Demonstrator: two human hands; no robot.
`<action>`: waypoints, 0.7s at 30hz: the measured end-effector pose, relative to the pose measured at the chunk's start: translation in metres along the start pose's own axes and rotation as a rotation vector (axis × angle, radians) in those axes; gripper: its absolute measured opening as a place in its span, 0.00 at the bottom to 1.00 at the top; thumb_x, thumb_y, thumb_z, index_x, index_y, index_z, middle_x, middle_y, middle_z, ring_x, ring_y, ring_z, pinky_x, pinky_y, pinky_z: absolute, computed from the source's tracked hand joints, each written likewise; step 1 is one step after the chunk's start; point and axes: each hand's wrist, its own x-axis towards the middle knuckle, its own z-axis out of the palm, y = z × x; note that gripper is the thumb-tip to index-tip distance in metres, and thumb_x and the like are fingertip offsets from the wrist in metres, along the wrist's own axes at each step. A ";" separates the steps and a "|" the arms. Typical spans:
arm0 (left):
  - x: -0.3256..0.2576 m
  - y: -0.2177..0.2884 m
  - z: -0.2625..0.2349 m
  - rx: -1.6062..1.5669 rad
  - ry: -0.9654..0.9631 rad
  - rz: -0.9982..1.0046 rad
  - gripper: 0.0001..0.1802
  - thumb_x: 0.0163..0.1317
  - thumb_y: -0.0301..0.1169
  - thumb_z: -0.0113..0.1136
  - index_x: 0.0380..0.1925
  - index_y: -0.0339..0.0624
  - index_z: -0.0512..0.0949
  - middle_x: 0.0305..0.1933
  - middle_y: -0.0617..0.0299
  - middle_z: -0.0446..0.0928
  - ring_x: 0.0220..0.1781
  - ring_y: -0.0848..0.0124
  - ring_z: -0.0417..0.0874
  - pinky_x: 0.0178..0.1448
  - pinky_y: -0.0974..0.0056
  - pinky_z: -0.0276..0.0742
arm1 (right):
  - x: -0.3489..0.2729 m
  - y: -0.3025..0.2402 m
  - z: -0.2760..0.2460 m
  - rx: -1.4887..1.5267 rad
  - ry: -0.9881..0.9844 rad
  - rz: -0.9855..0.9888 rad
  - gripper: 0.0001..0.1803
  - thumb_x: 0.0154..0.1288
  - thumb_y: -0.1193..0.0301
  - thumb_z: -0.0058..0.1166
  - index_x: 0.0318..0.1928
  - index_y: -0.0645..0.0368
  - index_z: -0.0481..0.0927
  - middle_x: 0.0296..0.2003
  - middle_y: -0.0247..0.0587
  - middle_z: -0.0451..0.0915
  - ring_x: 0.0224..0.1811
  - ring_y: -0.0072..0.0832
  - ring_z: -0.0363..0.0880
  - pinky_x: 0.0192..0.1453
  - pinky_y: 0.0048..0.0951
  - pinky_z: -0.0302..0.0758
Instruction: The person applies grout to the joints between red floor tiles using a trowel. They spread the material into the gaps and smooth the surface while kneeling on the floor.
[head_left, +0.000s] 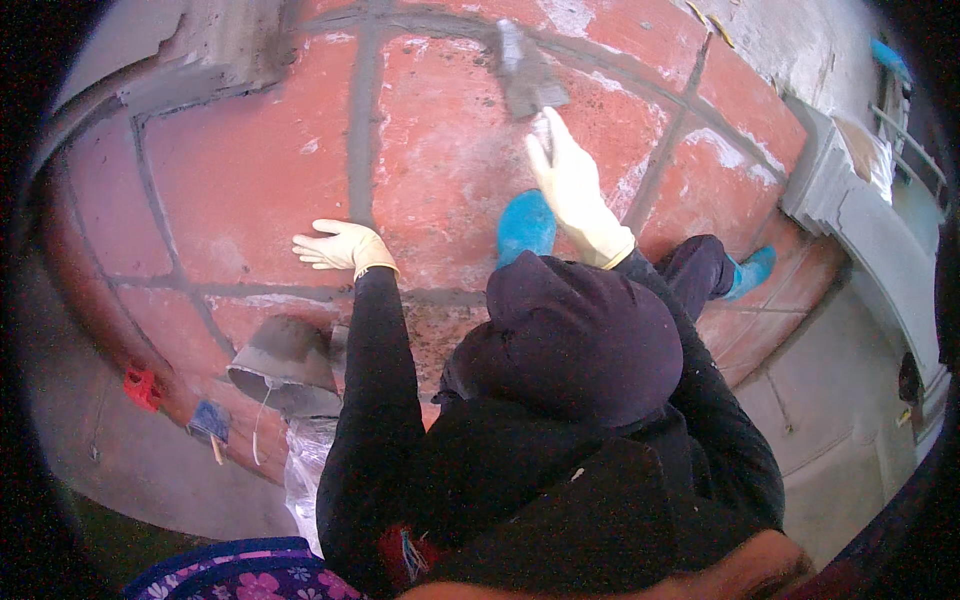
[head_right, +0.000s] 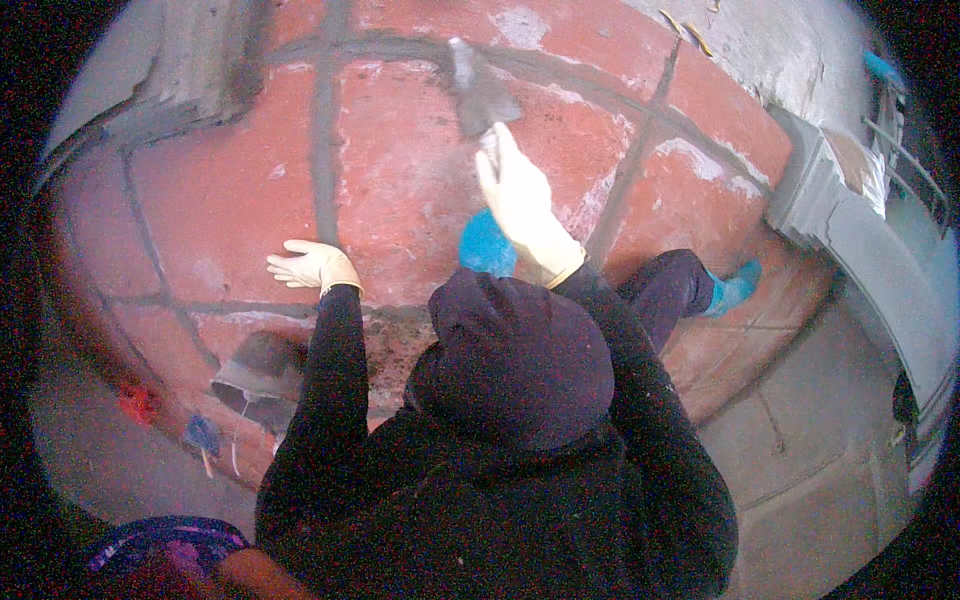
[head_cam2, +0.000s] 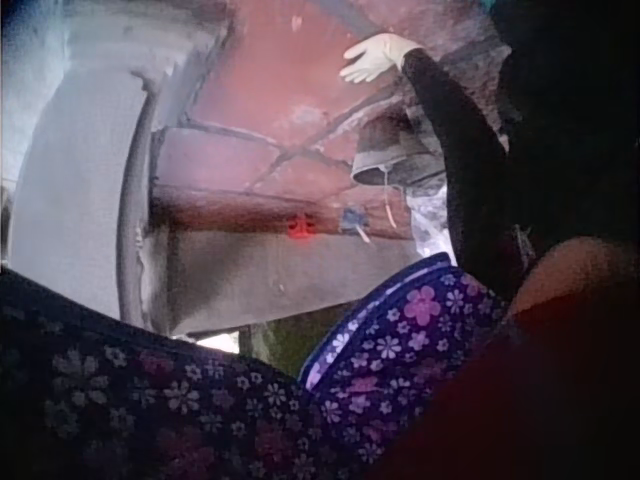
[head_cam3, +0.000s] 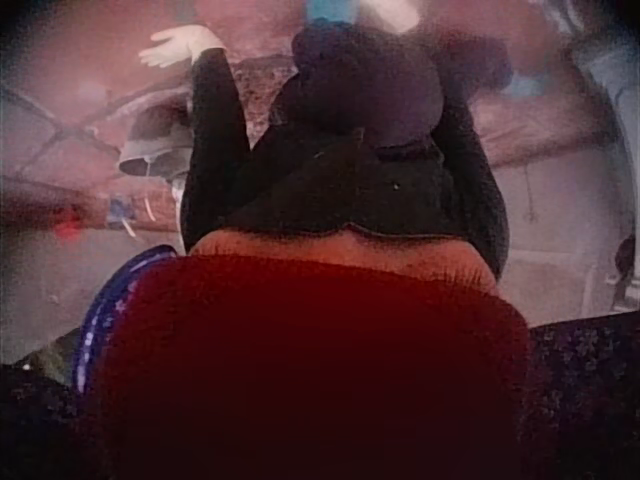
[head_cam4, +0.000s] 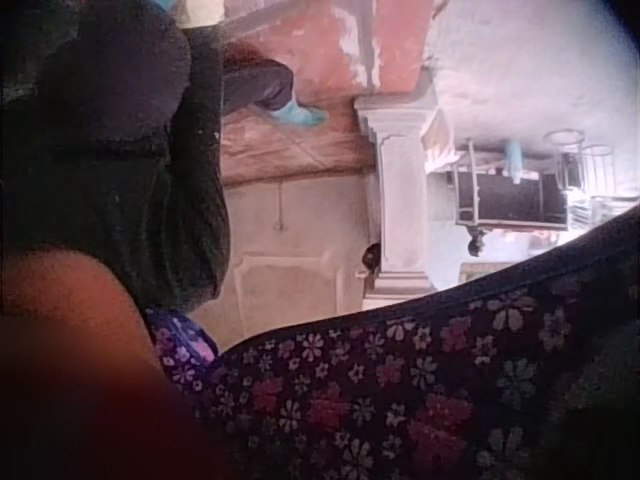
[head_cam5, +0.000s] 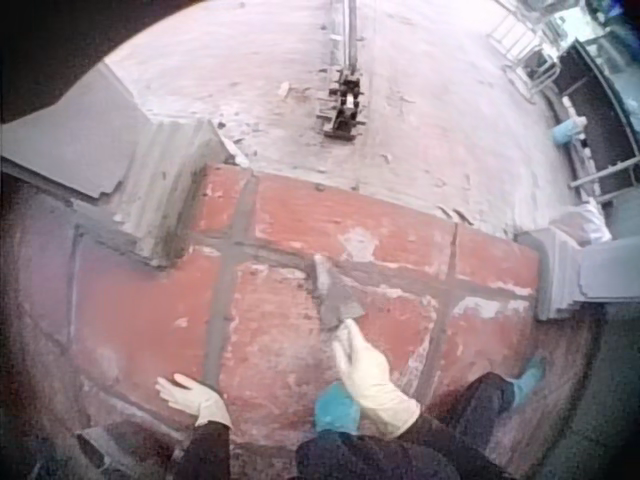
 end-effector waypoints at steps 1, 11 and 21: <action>0.000 0.000 0.001 0.001 0.007 0.003 0.35 0.77 0.48 0.37 0.73 0.32 0.57 0.79 0.38 0.51 0.81 0.45 0.47 0.81 0.44 0.41 | 0.001 -0.004 -0.001 -0.004 -0.059 -0.108 0.27 0.74 0.59 0.50 0.67 0.60 0.70 0.55 0.56 0.80 0.58 0.51 0.79 0.61 0.43 0.76; 0.001 -0.002 0.003 0.027 0.014 0.011 0.35 0.77 0.48 0.37 0.73 0.32 0.56 0.79 0.38 0.51 0.81 0.43 0.48 0.81 0.43 0.42 | 0.014 -0.002 0.003 0.016 0.098 -0.091 0.28 0.72 0.60 0.54 0.69 0.55 0.70 0.53 0.60 0.80 0.55 0.50 0.81 0.58 0.40 0.77; 0.003 -0.003 0.004 0.001 0.019 0.017 0.35 0.76 0.48 0.37 0.73 0.33 0.57 0.78 0.38 0.51 0.82 0.45 0.47 0.81 0.44 0.42 | 0.055 -0.010 -0.017 -0.019 0.205 -0.068 0.28 0.71 0.58 0.55 0.67 0.57 0.71 0.51 0.56 0.83 0.54 0.47 0.83 0.57 0.39 0.78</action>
